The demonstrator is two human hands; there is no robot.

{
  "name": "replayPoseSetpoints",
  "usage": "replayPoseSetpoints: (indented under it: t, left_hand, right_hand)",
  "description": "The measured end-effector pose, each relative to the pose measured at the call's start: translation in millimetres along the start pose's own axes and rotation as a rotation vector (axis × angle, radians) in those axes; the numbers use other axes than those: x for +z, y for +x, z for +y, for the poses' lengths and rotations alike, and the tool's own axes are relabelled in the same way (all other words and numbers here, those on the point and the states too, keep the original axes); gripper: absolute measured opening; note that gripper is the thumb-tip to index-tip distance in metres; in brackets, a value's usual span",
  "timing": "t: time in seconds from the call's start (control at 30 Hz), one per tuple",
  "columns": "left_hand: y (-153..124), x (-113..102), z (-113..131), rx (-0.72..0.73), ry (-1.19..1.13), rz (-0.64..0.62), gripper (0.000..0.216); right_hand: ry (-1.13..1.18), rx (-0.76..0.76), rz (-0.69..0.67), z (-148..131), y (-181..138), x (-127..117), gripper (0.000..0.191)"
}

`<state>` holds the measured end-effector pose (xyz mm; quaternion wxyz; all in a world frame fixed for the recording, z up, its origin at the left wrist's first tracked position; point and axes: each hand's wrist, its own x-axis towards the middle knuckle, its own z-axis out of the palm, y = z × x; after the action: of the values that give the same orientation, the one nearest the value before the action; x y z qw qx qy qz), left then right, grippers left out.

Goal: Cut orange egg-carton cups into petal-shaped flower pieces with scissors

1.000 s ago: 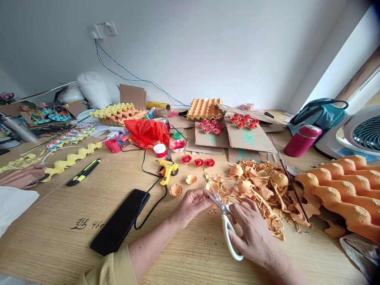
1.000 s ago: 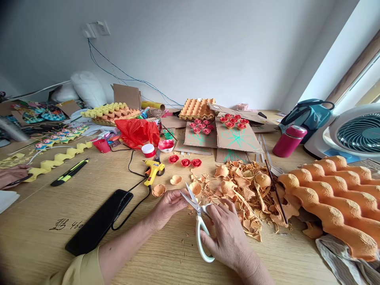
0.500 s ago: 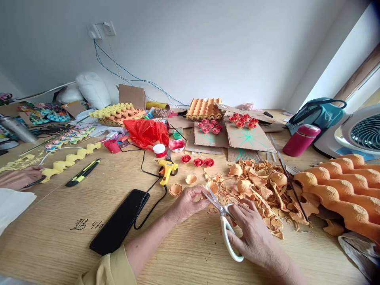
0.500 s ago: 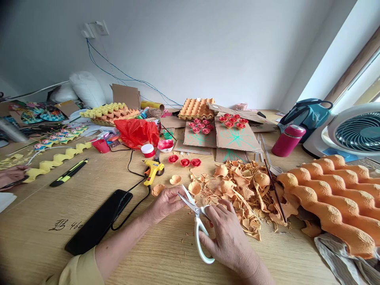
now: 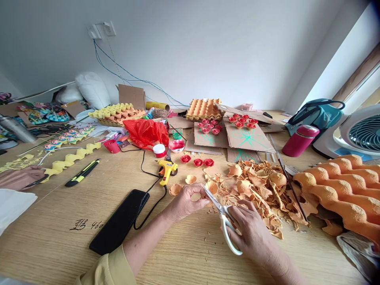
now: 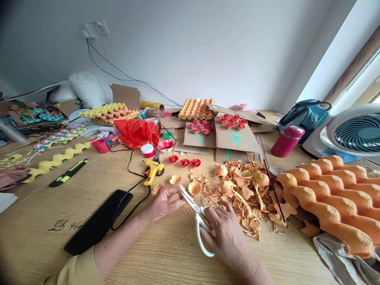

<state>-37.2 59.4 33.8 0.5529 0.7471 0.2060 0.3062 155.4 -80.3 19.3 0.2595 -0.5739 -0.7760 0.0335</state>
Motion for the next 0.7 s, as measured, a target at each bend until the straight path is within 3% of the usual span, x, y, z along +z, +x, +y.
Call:
replayPoseSetpoints:
  t: [0.2, 0.43, 0.57, 0.7]
  left_hand:
    - [1, 3, -7, -0.183, -0.197, 0.015, 0.026]
    - [0, 8, 2, -0.259, -0.339, 0.008, 0.033]
    - [-2, 13, -1, -0.264, -0.298, -0.079, 0.036]
    - [-8, 19, 0, -0.22, -0.164, -0.17, 0.033]
  right_hand:
    - [0.057, 0.117, 0.078, 7, 2, 6, 0.03]
    - [0.317, 0.299, 0.114, 2, 3, 0, 0.029]
    - [0.551, 0.359, 0.129, -4, 8, -7, 0.014]
    - [0.715, 0.388, 0.118, -9, 10, -8, 0.014]
